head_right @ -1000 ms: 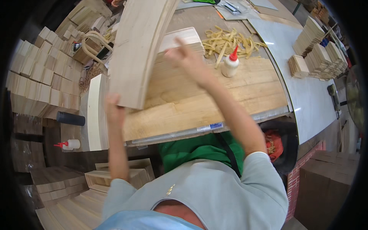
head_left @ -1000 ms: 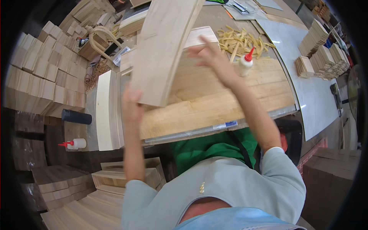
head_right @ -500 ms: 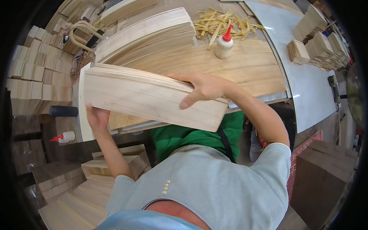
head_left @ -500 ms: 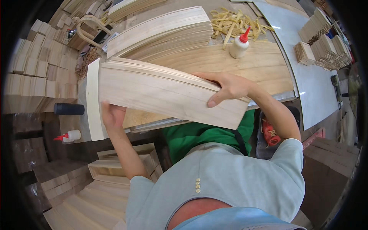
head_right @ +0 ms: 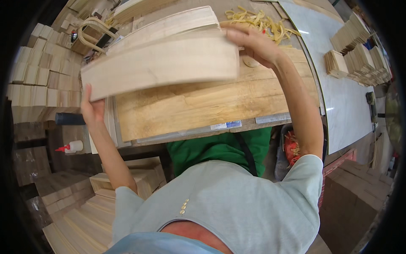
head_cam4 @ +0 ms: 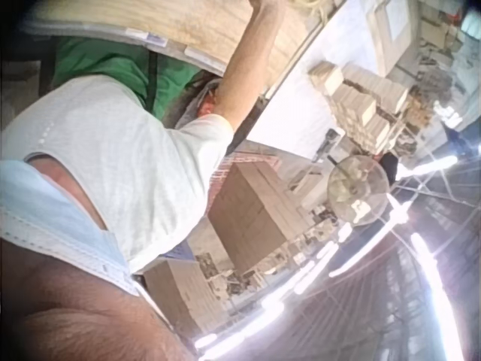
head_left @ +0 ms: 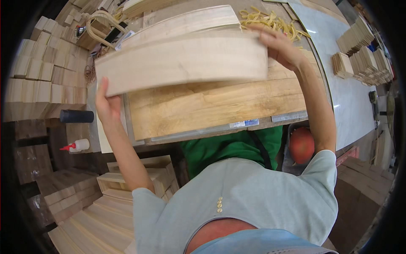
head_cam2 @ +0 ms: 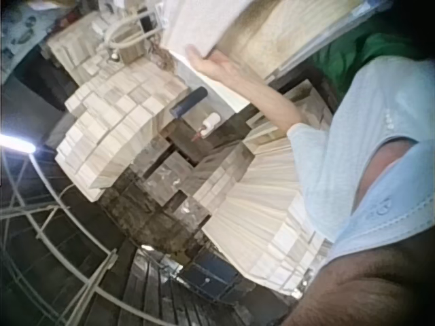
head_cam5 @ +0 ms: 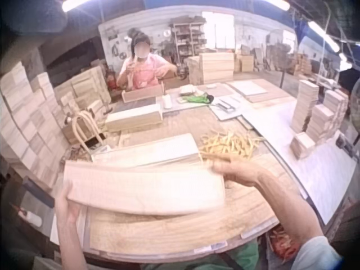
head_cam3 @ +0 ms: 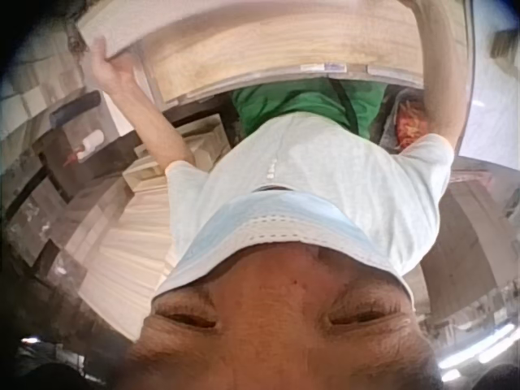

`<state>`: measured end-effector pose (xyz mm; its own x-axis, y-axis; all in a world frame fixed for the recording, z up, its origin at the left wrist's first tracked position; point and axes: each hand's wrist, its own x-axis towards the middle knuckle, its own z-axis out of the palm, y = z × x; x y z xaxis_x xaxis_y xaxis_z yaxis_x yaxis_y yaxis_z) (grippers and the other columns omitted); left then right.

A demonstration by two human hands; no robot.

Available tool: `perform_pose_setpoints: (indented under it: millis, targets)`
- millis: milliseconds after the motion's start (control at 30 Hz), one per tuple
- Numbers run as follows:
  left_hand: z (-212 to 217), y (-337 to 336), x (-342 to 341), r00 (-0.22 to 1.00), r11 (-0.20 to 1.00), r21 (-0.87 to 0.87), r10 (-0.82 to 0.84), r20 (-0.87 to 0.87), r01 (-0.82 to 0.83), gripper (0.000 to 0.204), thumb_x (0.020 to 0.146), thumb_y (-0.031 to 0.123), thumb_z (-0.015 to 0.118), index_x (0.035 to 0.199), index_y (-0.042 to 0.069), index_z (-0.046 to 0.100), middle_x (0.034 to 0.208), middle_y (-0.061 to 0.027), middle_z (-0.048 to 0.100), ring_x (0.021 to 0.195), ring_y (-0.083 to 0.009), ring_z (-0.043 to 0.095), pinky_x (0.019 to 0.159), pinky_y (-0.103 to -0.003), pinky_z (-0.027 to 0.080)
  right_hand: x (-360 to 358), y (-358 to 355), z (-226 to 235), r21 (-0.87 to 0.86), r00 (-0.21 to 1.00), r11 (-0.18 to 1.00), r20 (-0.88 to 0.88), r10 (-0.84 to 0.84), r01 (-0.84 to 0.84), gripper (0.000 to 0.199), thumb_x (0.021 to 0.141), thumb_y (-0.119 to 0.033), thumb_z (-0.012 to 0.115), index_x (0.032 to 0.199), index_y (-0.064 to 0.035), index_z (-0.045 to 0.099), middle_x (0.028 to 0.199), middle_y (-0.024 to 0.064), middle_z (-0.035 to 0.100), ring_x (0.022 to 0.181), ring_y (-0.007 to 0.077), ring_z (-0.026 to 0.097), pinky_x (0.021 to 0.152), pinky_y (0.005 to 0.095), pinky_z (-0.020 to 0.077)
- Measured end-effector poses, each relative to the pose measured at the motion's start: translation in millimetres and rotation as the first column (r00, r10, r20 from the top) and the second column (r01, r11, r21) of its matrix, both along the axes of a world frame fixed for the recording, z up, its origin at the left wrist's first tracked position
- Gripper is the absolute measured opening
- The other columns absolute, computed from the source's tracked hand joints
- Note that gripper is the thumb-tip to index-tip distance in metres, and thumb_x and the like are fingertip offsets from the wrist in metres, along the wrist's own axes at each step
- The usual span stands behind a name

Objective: The recorder applies glue to wooden slats and assembles them into small rectangular boxes.

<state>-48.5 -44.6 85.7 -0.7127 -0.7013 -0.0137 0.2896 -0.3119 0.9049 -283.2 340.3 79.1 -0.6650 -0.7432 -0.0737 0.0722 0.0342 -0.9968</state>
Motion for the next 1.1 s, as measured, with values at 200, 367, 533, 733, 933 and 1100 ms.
perform_pose_setpoints:
  millis: [200, 367, 533, 733, 933, 1100]
  targets:
    - [25, -40, -76, 0.996, 0.999, -0.006, -0.050, 0.069, 0.051, 0.056, 0.084, 0.019, 0.069, 0.130, -0.002, 0.044, 0.124, -0.0133, 0.054, 0.119, -0.0251, 0.047, 0.095, -0.043, 0.043, -57, -75, -3, -0.415, 0.944, 0.854, 0.046, -0.326, 0.314, 0.041, 0.094, -0.037, 0.053, 0.108, 0.0008, 0.062, 0.100, 0.0121, 0.066, 0.092, 0.0185, 0.061, 0.078, 0.0309, 0.0487]
    - [14, -73, -104, 0.958, 0.993, -0.120, 0.016, 0.288, 0.019, 0.062, 0.078, 0.028, 0.075, 0.126, -0.001, 0.050, 0.121, -0.0100, 0.056, 0.114, -0.0206, 0.048, 0.094, -0.037, 0.040, -82, -92, -3, -0.107, 0.863, 0.856, 0.082, -0.499, 0.506, 0.042, 0.088, -0.029, 0.060, 0.112, 0.0048, 0.060, 0.107, 0.0147, 0.064, 0.097, 0.0216, 0.059, 0.085, 0.0323, 0.0446]
    - [-23, -84, -104, 0.854, 0.962, -0.263, 0.080, 0.514, 0.069, 0.066, 0.075, 0.035, 0.077, 0.125, 0.000, 0.051, 0.121, -0.0073, 0.056, 0.114, -0.0182, 0.048, 0.096, -0.035, 0.037, -76, -99, -10, 0.167, 0.905, 0.896, -0.193, -0.379, 0.411, 0.048, 0.089, -0.040, 0.054, 0.114, 0.0004, 0.060, 0.111, 0.0151, 0.062, 0.103, 0.0246, 0.055, 0.086, 0.0391, 0.0427]
    - [-36, -67, -69, 0.954, 0.768, -0.588, -0.099, 0.284, 0.254, 0.097, 0.071, 0.017, 0.081, 0.146, 0.007, 0.021, 0.137, -0.0120, 0.044, 0.123, -0.0237, 0.044, 0.104, -0.034, 0.033, -55, -98, -1, 0.127, 0.908, 0.899, -0.034, -0.417, 0.418, 0.054, 0.091, -0.045, 0.051, 0.129, -0.0057, 0.049, 0.121, 0.0118, 0.056, 0.110, 0.0256, 0.053, 0.089, 0.0426, 0.0429]
    - [-47, -80, -70, 0.949, 0.563, -0.778, -0.034, 0.314, 0.278, 0.108, 0.063, -0.003, 0.080, 0.148, 0.015, 0.017, 0.135, -0.0149, 0.045, 0.117, -0.0222, 0.049, 0.099, -0.033, 0.041, -52, -102, -1, 0.153, 0.909, 0.896, -0.062, -0.413, 0.417, 0.058, 0.091, -0.046, 0.051, 0.133, -0.0054, 0.045, 0.128, 0.0110, 0.052, 0.114, 0.0276, 0.051, 0.091, 0.0431, 0.0426]
    - [-41, -86, -82, 0.939, 0.559, -0.760, -0.115, 0.325, 0.331, 0.101, 0.063, -0.006, 0.079, 0.146, 0.013, 0.024, 0.131, -0.0137, 0.048, 0.115, -0.0213, 0.051, 0.097, -0.032, 0.043, -107, -62, -51, -0.341, 0.999, 0.940, -0.012, 0.035, -0.037, 0.059, 0.092, -0.047, 0.048, 0.132, -0.0031, 0.047, 0.128, 0.0120, 0.053, 0.115, 0.0283, 0.051, 0.092, 0.0421, 0.0425]
